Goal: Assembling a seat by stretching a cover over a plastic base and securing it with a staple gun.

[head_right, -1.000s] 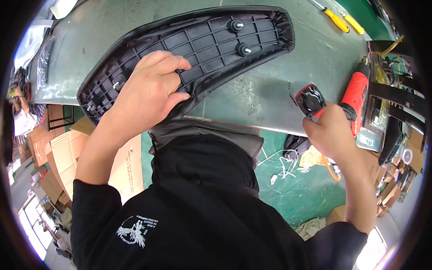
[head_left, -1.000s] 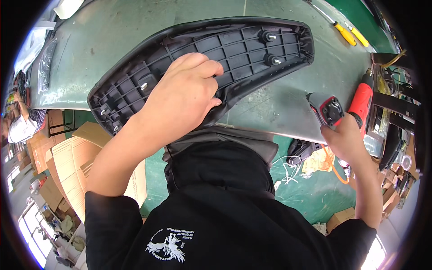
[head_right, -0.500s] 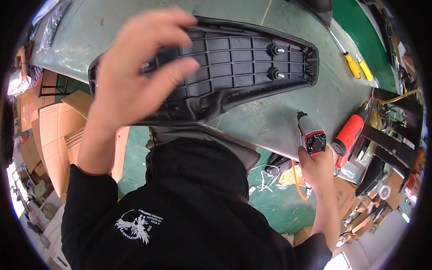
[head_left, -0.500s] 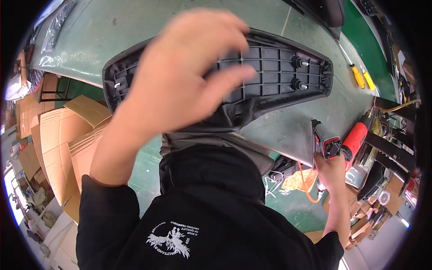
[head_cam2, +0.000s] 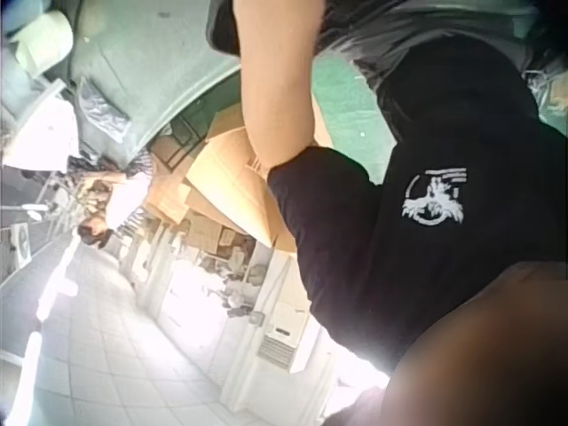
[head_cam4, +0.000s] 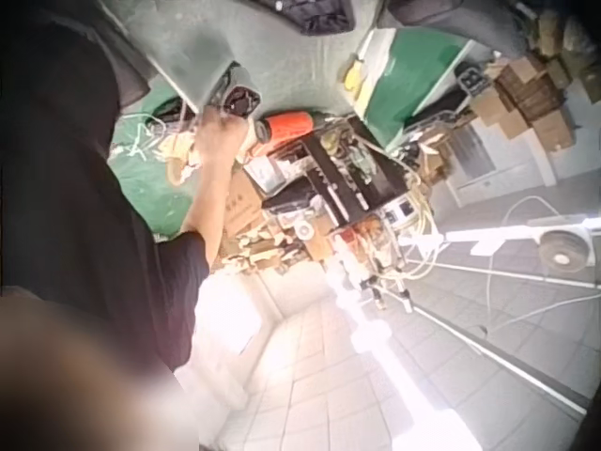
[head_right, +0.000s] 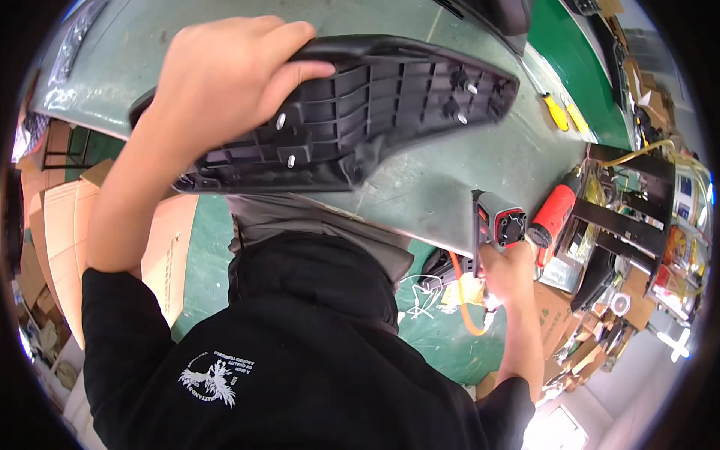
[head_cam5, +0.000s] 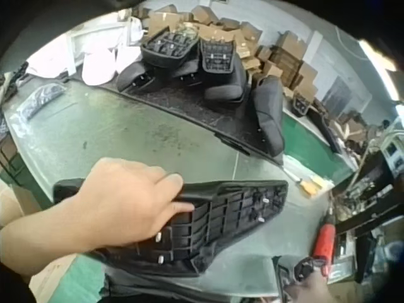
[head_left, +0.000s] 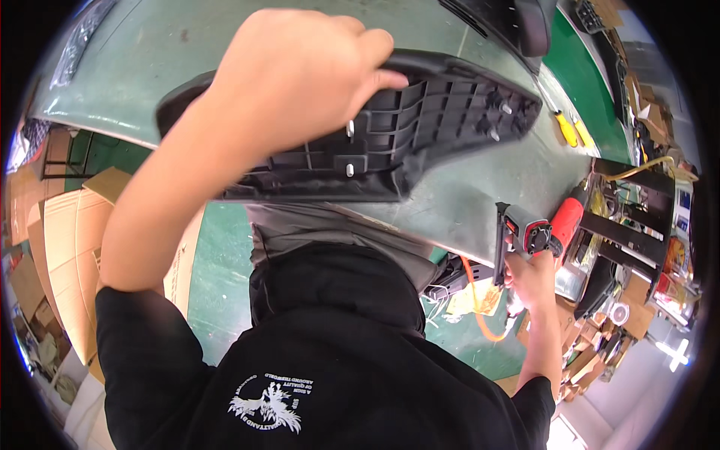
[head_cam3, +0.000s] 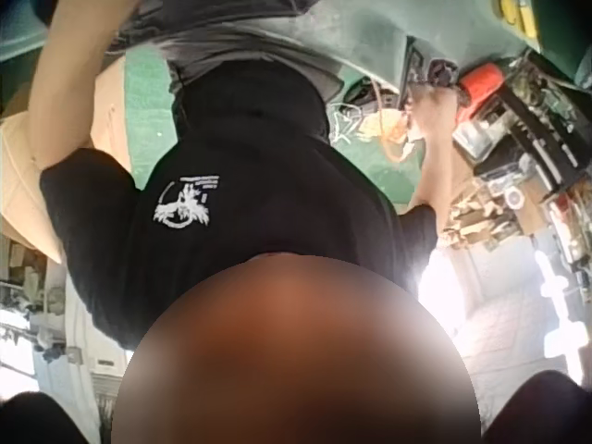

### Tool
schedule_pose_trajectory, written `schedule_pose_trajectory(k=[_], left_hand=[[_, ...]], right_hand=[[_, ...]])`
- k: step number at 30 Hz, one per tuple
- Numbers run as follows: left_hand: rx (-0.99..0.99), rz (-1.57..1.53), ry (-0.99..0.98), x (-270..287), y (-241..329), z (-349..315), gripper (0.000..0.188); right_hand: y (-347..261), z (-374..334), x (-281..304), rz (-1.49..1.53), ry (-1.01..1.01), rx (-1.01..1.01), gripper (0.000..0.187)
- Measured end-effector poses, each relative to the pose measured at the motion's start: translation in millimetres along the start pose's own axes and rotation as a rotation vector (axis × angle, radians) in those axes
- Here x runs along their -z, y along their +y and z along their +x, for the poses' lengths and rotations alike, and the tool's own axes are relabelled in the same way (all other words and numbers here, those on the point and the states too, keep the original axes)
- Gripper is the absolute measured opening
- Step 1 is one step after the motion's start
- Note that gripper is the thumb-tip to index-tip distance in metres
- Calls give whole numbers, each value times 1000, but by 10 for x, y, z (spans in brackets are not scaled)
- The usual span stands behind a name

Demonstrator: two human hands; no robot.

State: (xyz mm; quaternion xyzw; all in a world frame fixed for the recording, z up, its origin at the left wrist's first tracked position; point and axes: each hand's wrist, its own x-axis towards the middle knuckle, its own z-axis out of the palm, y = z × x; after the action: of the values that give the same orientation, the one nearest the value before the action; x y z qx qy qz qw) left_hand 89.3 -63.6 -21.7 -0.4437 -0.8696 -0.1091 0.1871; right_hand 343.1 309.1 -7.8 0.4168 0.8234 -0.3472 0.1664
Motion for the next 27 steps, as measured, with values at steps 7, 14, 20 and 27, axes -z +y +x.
schedule_pose_trajectory(k=[7, 14, 20, 27], left_hand=[[21, 241, 102, 172, 439, -60, 45], [62, -577, -358, 606, 64, 250, 46], [210, -753, -510, 587, 130, 189, 57], [175, -827, -476, 538, 97, 156, 48]], right_hand=[[-689, -553, -553, 275, -292, 204, 27], [-922, -363, -735, 35, -341, 342, 14], [-1076, -207, -729, -104, -351, 420, 14], [-1141, -114, -808, -134, -390, 464, 18]])
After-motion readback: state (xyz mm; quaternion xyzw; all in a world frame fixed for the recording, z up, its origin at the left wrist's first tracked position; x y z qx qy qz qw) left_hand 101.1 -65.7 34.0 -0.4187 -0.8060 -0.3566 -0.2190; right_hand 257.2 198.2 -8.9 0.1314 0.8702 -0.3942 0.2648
